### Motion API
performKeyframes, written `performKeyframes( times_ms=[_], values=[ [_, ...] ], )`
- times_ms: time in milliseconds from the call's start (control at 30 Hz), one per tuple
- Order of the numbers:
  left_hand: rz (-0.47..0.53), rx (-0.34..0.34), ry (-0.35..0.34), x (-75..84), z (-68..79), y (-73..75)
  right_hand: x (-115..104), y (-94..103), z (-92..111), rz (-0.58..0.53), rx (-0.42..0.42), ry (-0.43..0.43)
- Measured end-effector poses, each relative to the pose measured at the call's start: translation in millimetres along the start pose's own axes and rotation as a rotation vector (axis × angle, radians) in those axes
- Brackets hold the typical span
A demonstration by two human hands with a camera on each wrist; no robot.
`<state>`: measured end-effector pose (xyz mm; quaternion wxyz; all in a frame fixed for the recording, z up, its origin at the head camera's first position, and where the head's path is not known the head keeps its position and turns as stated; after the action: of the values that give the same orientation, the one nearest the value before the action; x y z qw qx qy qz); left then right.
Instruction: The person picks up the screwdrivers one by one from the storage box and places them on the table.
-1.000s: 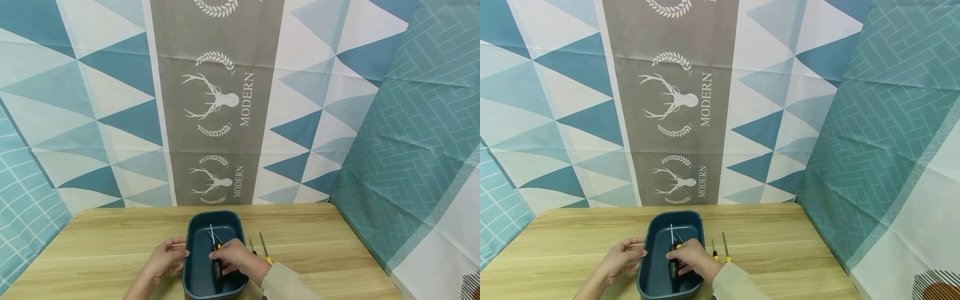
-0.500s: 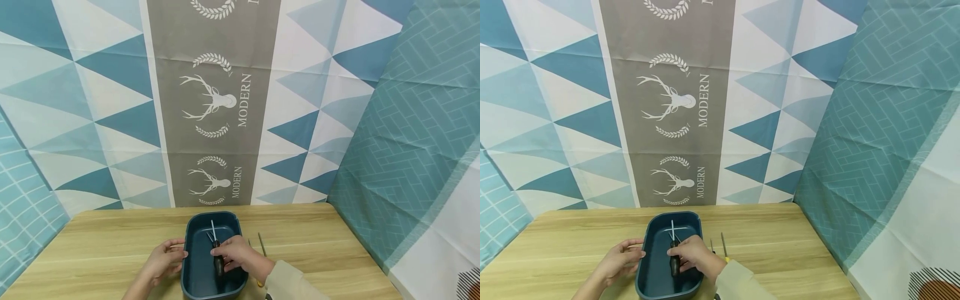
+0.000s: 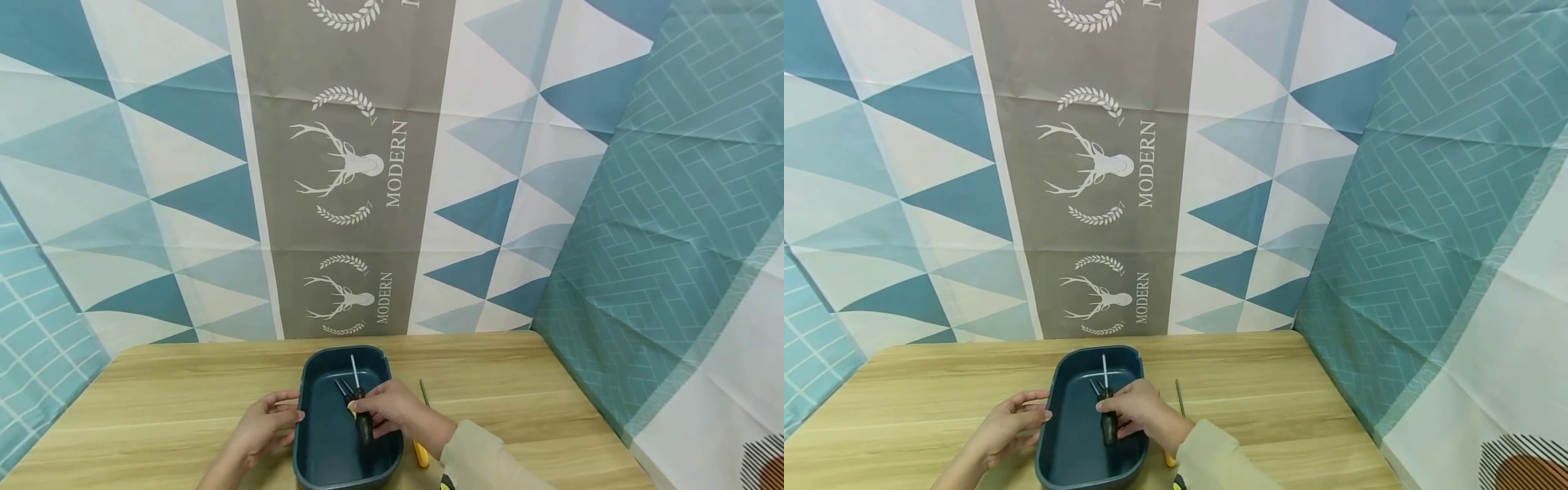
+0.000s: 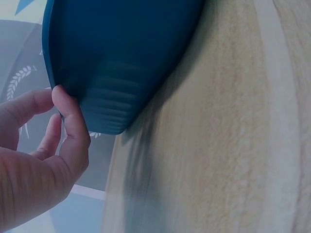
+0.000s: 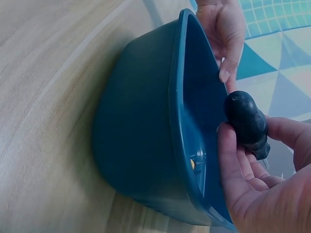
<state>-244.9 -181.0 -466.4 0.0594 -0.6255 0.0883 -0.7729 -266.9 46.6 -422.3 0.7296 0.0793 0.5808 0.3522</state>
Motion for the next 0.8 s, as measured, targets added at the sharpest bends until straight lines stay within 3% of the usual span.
performKeyframes(
  times_ms=[800],
  values=[
    [0.005, -0.004, 0.005, 0.8, 0.1, -0.4, 5, 17.7, 2, -0.007, 0.012, -0.019]
  ],
)
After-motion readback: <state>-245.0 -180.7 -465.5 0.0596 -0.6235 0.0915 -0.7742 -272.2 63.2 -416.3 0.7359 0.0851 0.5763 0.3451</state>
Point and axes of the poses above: each hand's wrist, its own z-axis away from the middle knuckle, its own y-axis out of the back of the hand, x = y × z, the point moved 5 cm from there along -z, towards the middle knuckle, and after that the axes turned 15 degrees about z, right-handed, at the moved point
